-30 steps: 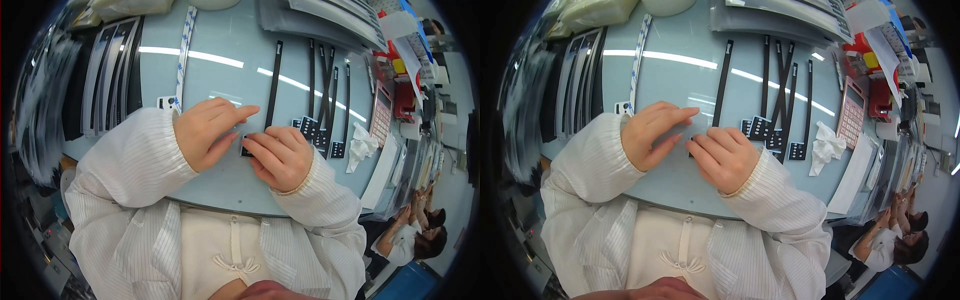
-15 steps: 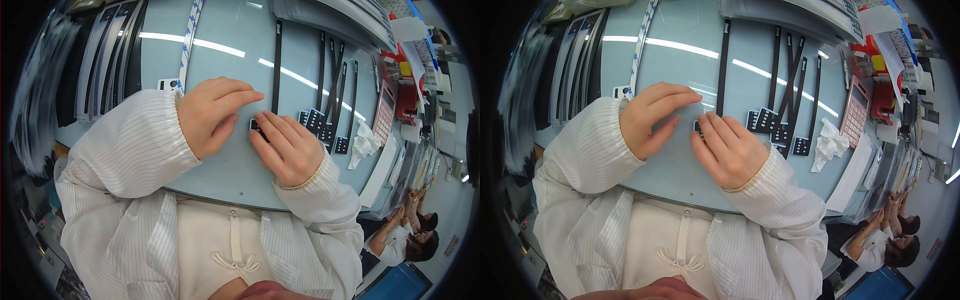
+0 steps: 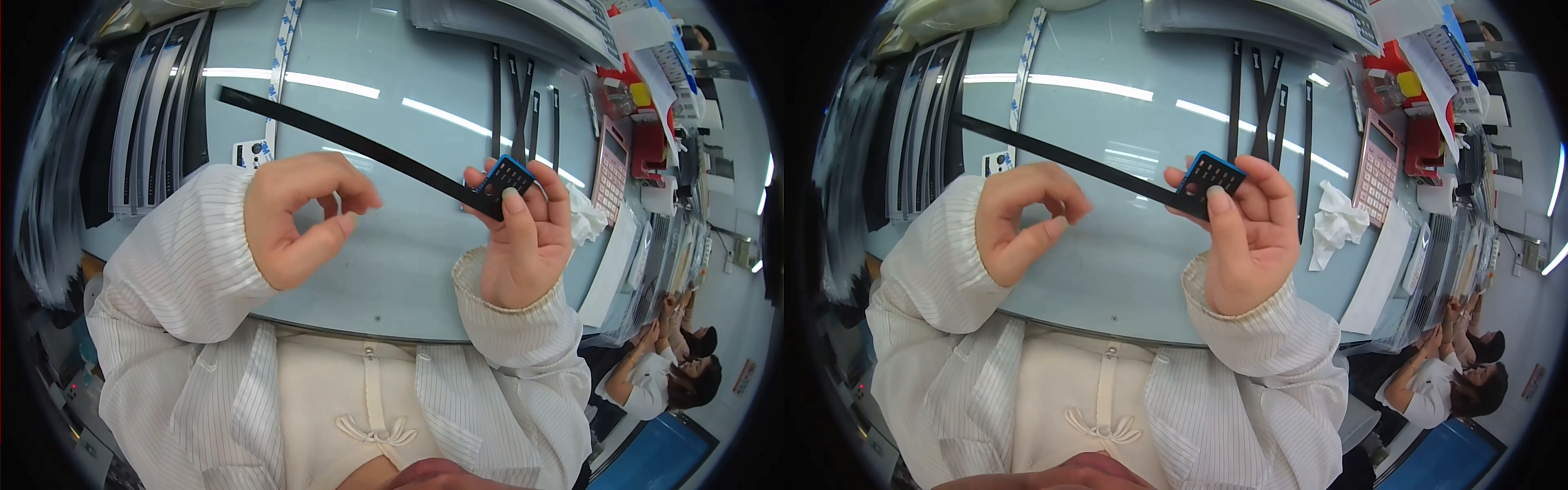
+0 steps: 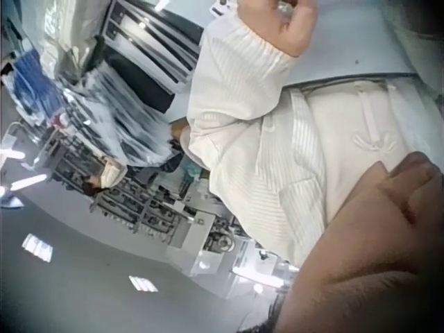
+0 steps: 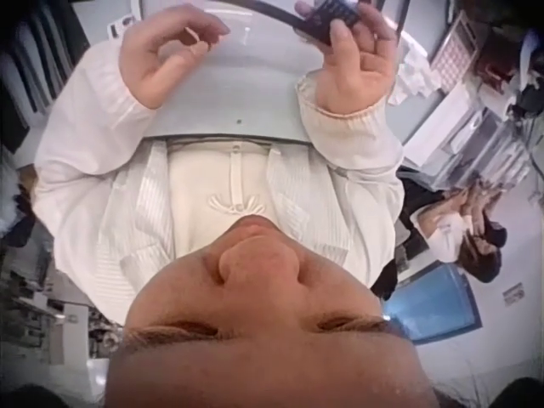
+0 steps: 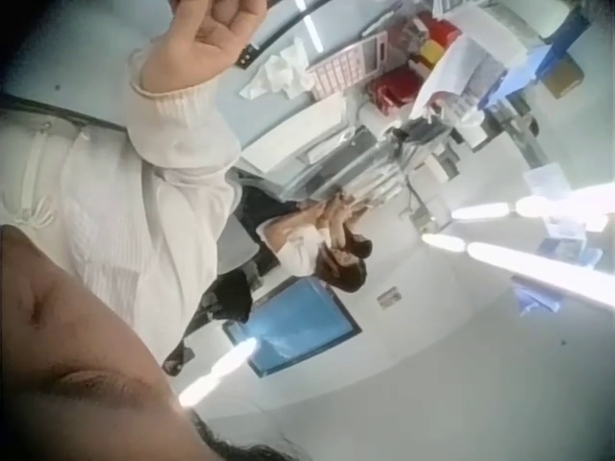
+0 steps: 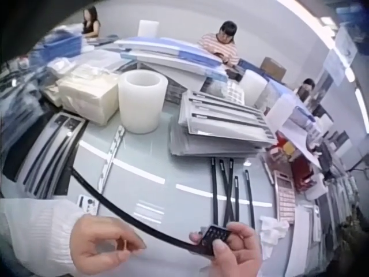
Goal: Applying adhesive strips and labels to black electronic components on an assembly line.
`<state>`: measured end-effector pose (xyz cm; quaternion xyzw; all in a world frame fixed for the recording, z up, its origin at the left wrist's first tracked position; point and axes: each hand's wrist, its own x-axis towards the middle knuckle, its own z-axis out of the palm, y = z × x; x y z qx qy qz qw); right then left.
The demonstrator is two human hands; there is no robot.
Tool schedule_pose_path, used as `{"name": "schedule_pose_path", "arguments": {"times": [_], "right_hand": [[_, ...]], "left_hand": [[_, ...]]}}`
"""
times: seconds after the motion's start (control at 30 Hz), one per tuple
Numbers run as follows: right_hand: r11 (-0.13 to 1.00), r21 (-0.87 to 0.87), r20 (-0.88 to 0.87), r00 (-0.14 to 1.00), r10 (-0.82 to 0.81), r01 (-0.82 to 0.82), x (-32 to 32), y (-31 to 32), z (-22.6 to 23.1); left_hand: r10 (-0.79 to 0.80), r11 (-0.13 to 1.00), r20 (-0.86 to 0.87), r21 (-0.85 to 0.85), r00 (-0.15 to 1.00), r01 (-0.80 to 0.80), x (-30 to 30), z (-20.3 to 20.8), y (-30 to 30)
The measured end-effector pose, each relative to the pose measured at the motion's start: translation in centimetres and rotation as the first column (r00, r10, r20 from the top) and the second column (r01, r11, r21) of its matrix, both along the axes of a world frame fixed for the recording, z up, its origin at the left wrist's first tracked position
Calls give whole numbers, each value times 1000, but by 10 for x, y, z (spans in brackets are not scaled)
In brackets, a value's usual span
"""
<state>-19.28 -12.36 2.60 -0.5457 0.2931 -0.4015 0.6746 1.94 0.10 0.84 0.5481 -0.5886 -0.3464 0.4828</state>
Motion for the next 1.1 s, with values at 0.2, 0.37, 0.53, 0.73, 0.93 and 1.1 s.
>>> {"name": "schedule_pose_path", "arguments": {"times": [0.2, 0.37, 0.53, 0.73, 0.93, 1.1], "right_hand": [[891, 450, -1, 998, 55, -49, 0, 5, -8], [739, 656, -25, 975, 222, -152, -3, 11, -9], [714, 641, -19, 924, 382, -282, -5, 13, -10], [899, 176, -267, 859, 437, -402, -5, 3, -13], [909, 197, -168, 901, 401, -368, 2, -6, -9], [887, 312, -108, 914, 390, -342, 3, 4, -3]], "left_hand": [[61, 963, -449, 260, 891, 65, -10, 3, -5], [305, 877, -502, 479, 809, -34, -10, 5, -13], [438, 859, -556, 491, 707, -147, -10, 2, -17], [216, 837, -583, 524, 783, 159, -5, 3, -7], [-282, 693, -524, 468, 804, 548, -16, -5, -3], [-314, 767, -504, 365, 805, 528, -20, -4, -6]]}}
